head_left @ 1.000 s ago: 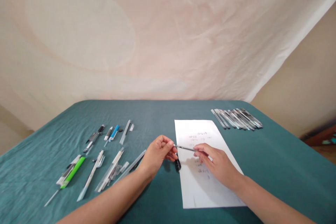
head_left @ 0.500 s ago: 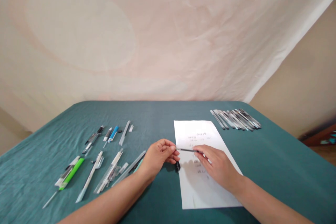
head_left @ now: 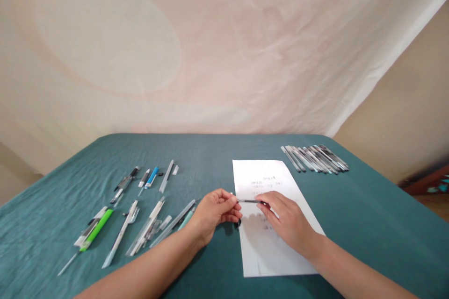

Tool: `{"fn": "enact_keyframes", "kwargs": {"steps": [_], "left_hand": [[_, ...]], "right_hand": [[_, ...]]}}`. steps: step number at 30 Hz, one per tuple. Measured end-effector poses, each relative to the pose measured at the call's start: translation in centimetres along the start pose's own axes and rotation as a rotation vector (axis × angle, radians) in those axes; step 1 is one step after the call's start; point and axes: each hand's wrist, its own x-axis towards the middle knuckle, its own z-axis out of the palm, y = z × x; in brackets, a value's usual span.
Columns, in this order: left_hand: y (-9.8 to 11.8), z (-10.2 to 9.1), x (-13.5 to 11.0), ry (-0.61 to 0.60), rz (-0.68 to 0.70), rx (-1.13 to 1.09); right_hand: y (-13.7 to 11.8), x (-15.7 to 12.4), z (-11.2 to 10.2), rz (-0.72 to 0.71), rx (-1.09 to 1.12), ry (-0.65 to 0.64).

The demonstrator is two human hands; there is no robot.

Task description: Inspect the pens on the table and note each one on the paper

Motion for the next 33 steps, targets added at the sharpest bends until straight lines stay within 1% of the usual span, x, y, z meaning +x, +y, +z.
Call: {"fn": "enact_keyframes", "kwargs": {"steps": [4,6,8,12,15,18,22,23,25,28,30,31,33], "left_hand": [[-0.08,-0.02,-0.12,-0.009,-0.06,-0.045],[-0.16,0.0,-0.16,-0.012,-0.041,-0.03],[-0.27,0.02,-0.15,-0.02,0.024,0.02],[-0.49,-0.09,0.03,-0.01,0.222,0.223],[-0.49,-0.29,0.26,-0.022,0.297,0.299],[-0.38,-0.43,0.45,-0.059,0.268,0.323],[-0.27,-0.37,0.25,-0.096,0.109,0.473],[-0.21,-0.31,0.11,-0.107,0.088,0.509],[-0.02,-0.19,-0.19,-0.107,0.107,0.578],[0.26,-0.12,-0.45,-0.069,0.225,0.638],[0.28,-0.17,-0.45,-0.057,0.261,0.644],[0.23,-0.19,-0.43,-0.063,0.243,0.643],[0.11,-0.19,-0.43,-0.095,0.161,0.651]], "right_hand": [[-0.06,0.09,0.2,-0.008,0.008,0.004],[-0.01,0.13,0.2,-0.004,-0.001,0.004],[0.05,0.13,0.14,0.004,-0.015,-0.004],[0.16,0.02,0.08,0.015,-0.026,-0.02],[0.23,-0.05,0.11,0.029,-0.015,-0.022],[0.3,-0.07,0.13,0.038,-0.012,-0.017],[0.21,-0.14,0.05,0.035,-0.017,-0.007],[0.15,-0.15,0.03,0.033,-0.015,-0.009],[0.07,-0.16,0.0,0.03,-0.015,-0.014],[0.03,-0.12,0.0,0.028,-0.025,-0.013],[0.02,-0.1,-0.02,0.019,-0.033,-0.005],[0.01,-0.1,-0.03,0.013,-0.037,0.001],[-0.06,-0.1,-0.08,0.002,-0.046,0.008]]}}
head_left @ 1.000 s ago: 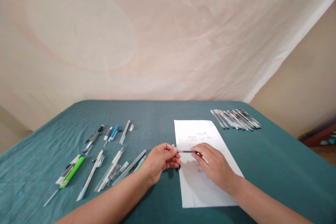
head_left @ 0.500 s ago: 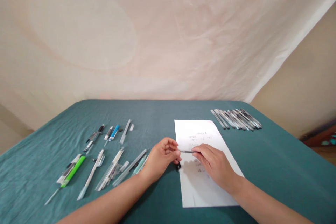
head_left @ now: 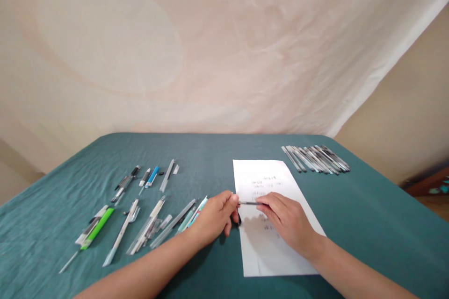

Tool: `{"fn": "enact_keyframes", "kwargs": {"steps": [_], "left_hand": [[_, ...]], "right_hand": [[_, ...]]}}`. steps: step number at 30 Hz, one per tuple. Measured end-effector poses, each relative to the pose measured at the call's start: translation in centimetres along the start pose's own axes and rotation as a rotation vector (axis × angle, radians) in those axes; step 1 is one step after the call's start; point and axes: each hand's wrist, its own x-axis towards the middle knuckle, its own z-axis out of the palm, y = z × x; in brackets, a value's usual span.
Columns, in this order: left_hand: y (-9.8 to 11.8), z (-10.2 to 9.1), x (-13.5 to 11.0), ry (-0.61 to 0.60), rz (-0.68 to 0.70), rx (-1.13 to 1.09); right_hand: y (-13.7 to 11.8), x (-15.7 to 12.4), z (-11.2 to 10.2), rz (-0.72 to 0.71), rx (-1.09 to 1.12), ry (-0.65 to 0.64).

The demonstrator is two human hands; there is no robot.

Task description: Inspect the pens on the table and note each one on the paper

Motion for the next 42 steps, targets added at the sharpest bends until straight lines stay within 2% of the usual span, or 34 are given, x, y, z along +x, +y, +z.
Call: {"fn": "enact_keyframes", "kwargs": {"steps": [3,7,12,18,24,29,34,36,40,42], "left_hand": [[0.2,0.1,-0.2,-0.037,-0.022,0.023],[0.6,0.2,-0.4,0.054,0.055,0.052],[0.5,0.2,-0.3,-0.034,-0.037,0.025],[1.2,0.0,-0.6,0.124,0.098,0.168],[0.7,0.2,-0.4,0.007,-0.018,0.116],[1.2,-0.1,-0.7,0.126,0.115,0.23],[0.9,0.1,-0.6,0.031,-0.001,0.164],[0.9,0.2,-0.6,0.031,0.02,0.18],[0.9,0.0,-0.6,0.132,0.134,0.233],[0.8,0.1,-0.6,0.102,0.109,0.178]], "right_hand": [[-0.1,0.0,-0.1,-0.011,-0.01,0.0],[-0.1,0.0,-0.1,-0.013,-0.025,0.009],[-0.1,0.0,0.0,-0.033,-0.021,0.007],[-0.1,-0.1,0.0,-0.015,-0.015,-0.005],[-0.1,0.0,0.0,-0.039,-0.033,0.016],[-0.1,0.0,-0.1,-0.035,-0.042,0.017],[-0.2,0.1,-0.1,-0.064,-0.042,0.03],[-0.2,0.1,-0.2,-0.064,-0.046,0.024],[-0.2,0.1,-0.2,-0.041,-0.061,0.028],[-0.2,0.0,-0.1,-0.048,-0.066,0.027]]}}
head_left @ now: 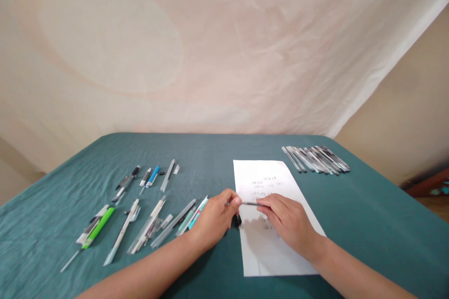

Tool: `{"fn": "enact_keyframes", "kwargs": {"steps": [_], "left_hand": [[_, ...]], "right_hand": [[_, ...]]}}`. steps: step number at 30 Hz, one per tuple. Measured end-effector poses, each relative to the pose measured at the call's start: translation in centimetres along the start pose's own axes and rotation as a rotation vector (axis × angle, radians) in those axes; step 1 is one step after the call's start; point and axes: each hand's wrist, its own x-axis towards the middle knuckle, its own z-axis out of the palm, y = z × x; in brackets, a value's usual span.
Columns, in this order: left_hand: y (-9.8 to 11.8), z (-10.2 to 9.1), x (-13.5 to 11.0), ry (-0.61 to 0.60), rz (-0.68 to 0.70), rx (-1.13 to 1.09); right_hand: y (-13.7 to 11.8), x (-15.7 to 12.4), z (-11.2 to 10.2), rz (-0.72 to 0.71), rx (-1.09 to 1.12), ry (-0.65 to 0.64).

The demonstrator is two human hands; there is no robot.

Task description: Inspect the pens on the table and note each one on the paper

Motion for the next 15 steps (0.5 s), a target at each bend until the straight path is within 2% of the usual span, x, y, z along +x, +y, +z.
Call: {"fn": "enact_keyframes", "kwargs": {"steps": [3,6,9,15], "left_hand": [[-0.34,0.25,0.12,-0.117,-0.112,-0.113],[-0.32,0.36,0.21,-0.15,-0.164,-0.164],[0.03,0.18,0.2,-0.124,-0.136,-0.124],[0.56,-0.17,-0.04,-0.04,0.028,0.084]], "right_hand": [[-0.03,0.0,0.02,-0.031,-0.009,0.0],[-0.06,0.02,-0.01,-0.039,-0.018,-0.001],[-0.06,0.01,-0.09,-0.019,-0.012,-0.017],[-0.19,-0.18,-0.21,0.041,0.028,-0.078]]}}
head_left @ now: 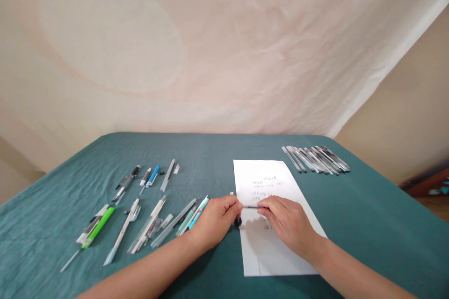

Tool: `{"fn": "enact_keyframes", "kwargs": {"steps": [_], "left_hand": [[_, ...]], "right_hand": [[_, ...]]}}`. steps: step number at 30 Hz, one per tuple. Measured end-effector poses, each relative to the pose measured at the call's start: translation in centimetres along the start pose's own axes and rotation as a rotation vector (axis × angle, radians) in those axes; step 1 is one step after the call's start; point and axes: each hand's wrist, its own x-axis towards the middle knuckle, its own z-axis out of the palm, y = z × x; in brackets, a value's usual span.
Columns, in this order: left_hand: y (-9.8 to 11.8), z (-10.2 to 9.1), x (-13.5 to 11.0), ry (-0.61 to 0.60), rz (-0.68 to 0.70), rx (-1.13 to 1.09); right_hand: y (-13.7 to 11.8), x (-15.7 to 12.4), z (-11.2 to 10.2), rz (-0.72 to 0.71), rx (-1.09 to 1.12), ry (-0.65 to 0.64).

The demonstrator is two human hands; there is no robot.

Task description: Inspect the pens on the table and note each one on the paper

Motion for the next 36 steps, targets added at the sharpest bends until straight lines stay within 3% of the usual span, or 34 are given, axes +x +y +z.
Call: {"fn": "enact_keyframes", "kwargs": {"steps": [7,14,17,21,24,28,31,36], "left_hand": [[0.1,-0.4,-0.2,0.038,0.19,0.201],[0.6,-0.7,-0.2,-0.025,0.129,0.099],[0.3,-0.9,0.2,0.048,0.121,0.052],[-1.3,-1.8,1.3,0.286,0.018,-0.161],[-2.5,-2.4,2.2,0.381,0.01,-0.323],[-3.2,-2.3,2.6,0.401,0.02,-0.434],[-3.1,-2.0,2.6,0.388,0.021,-0.525],[-2.7,-2.2,2.5,0.403,-0.001,-0.791]], "right_hand": [[-0.2,0.0,0.0,0.094,0.083,-0.063],[-0.5,0.1,0.2,0.009,0.049,0.002],[-0.7,0.0,0.2,0.098,0.045,0.006],[-1.1,0.6,0.0,0.379,-0.008,-0.024],[-2.1,1.6,0.1,0.394,-0.058,-0.158],[-4.3,3.3,1.6,0.309,-0.2,-0.305],[-5.0,4.7,3.2,0.328,-0.24,-0.356],[-3.6,5.3,3.3,0.363,0.037,-0.381]]}}
